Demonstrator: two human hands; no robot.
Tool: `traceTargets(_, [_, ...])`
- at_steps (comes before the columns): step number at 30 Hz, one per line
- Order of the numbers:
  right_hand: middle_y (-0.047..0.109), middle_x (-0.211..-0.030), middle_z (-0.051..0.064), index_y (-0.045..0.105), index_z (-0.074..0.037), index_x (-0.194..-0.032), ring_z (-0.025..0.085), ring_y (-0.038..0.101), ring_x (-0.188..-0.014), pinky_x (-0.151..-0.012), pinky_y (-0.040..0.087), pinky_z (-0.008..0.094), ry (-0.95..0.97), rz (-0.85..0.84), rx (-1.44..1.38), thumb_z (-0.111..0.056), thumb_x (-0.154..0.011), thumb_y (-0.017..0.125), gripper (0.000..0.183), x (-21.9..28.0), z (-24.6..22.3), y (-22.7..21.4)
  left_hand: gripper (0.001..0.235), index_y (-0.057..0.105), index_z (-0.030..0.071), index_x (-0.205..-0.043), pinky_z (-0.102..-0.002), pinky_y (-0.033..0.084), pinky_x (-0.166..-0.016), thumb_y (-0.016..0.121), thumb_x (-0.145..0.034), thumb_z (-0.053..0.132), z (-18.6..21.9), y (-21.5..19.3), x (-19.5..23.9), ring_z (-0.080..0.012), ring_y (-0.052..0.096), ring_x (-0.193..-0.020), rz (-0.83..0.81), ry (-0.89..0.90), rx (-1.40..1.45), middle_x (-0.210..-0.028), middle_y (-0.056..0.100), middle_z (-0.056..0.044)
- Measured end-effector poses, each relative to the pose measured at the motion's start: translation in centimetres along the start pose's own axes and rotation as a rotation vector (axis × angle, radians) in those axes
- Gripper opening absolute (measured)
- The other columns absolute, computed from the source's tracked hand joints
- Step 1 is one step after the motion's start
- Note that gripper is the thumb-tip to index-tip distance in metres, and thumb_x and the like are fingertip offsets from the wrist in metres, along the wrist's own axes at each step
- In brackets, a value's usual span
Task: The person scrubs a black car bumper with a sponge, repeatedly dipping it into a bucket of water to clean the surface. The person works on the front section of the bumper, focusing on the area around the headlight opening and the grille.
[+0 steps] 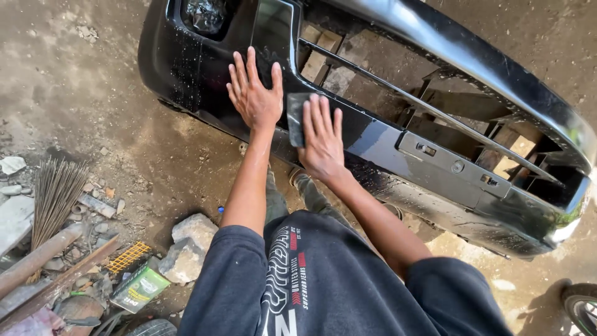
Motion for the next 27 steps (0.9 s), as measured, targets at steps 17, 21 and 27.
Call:
traceTargets(17, [0.016,-0.169,0.026,0.019,0.007,-0.16,0.036,0.015,-0.16,-0.128,0.007,0.056,-0.107,0.039,0.057,-0.018,-0.084,0.066,0.093,2.0,2.2,-0.3,0.061,0.043,0.026,-0.157,-0.058,0.03,-0.122,0.053,-0.104,0.056,-0.7,0.3,0.4,-0.0348,0.039,-0.151,-0.014,-0.018,0.012,-0.165,0.039,-0.01])
traceTargets(21, [0.013,-0.171,0.02,0.016,0.002,-0.162,0.03,0.012,-0.159,-0.127,0.002,0.056,0.07,-0.016,0.122,-0.012,-0.078,0.065,0.098,10.7,7.2,-0.6,0.061,0.043,0.026,-0.157,-0.059,0.029,-0.121,0.052,-0.104,0.055,-0.3,0.4,0.1,-0.0355,0.038,-0.15,-0.025,-0.019,0.009,-0.164,0.038,-0.011])
traceTargets(27, [0.015,-0.168,0.024,0.017,0.004,-0.161,0.036,0.013,-0.16,-0.127,0.005,0.06,0.054,-0.006,0.033,-0.016,-0.073,0.069,0.105,2.9,0.5,1.4,0.061,0.041,0.025,-0.158,-0.058,0.03,-0.122,0.051,-0.106,0.054,-0.4,0.3,0.3,-0.0352,0.038,-0.151,-0.015,-0.014,-0.009,-0.165,0.037,-0.011])
Point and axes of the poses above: each hand's wrist, its own x-axis away from the middle knuckle, its own y-axis out of the palm, z = x × y, the point moved 3 cm from there along -x, towards the middle knuckle
